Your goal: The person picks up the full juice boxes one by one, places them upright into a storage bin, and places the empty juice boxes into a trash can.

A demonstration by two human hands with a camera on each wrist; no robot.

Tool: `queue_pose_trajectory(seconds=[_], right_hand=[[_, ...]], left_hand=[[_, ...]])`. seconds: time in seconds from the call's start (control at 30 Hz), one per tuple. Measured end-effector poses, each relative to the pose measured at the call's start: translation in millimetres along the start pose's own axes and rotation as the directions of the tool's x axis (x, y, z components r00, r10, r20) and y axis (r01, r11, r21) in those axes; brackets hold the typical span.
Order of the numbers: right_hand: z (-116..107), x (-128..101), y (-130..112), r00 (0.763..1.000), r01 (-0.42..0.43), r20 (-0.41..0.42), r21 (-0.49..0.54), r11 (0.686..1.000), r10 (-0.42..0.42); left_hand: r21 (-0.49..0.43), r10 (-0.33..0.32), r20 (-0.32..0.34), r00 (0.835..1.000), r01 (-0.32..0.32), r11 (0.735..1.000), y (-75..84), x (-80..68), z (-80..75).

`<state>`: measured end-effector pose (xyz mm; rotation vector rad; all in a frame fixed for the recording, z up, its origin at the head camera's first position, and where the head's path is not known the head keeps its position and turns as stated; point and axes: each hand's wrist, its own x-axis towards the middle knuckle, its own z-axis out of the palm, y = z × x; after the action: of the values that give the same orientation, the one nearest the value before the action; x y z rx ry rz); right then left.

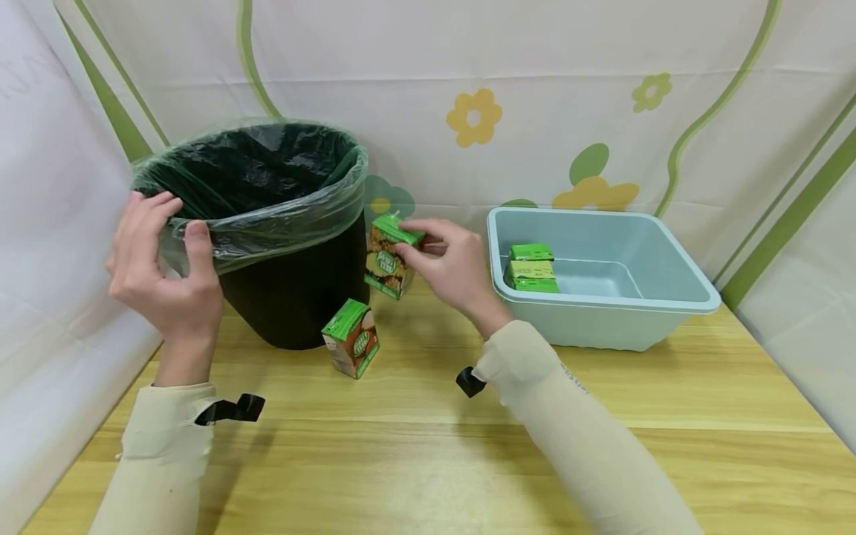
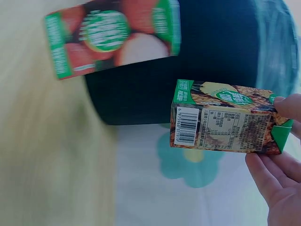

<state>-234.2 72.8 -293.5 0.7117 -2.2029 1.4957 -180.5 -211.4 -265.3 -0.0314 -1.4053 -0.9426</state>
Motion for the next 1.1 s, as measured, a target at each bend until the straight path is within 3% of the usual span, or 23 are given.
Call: queue_pose_trajectory(seconds=[0.53,0.83,1.1], right_hand=[[-33.4,32.8,-49.2,0.983,0.121,-0.156,0.16,0.98,-0.096],[-37.8,37.8,-67.3,0.972,0.13,-0.218,0.208,0.969,-0.084],[-33.8,46.0,-80.0,0.944,0.18,-0.318,0.29,0.94,-0.083]], left_hand=[[0.017,-0.007,0.004,1.0,0.007,1.0,-2.0,0.2,-0.8],[0.018,-0.009,0.002,1.0,0.009,1.0,-3.6,-0.2,-1.0],[0.022,-0.005,0.001,1.0,0.005,1.0,-3.9,-0.1,-0.8]])
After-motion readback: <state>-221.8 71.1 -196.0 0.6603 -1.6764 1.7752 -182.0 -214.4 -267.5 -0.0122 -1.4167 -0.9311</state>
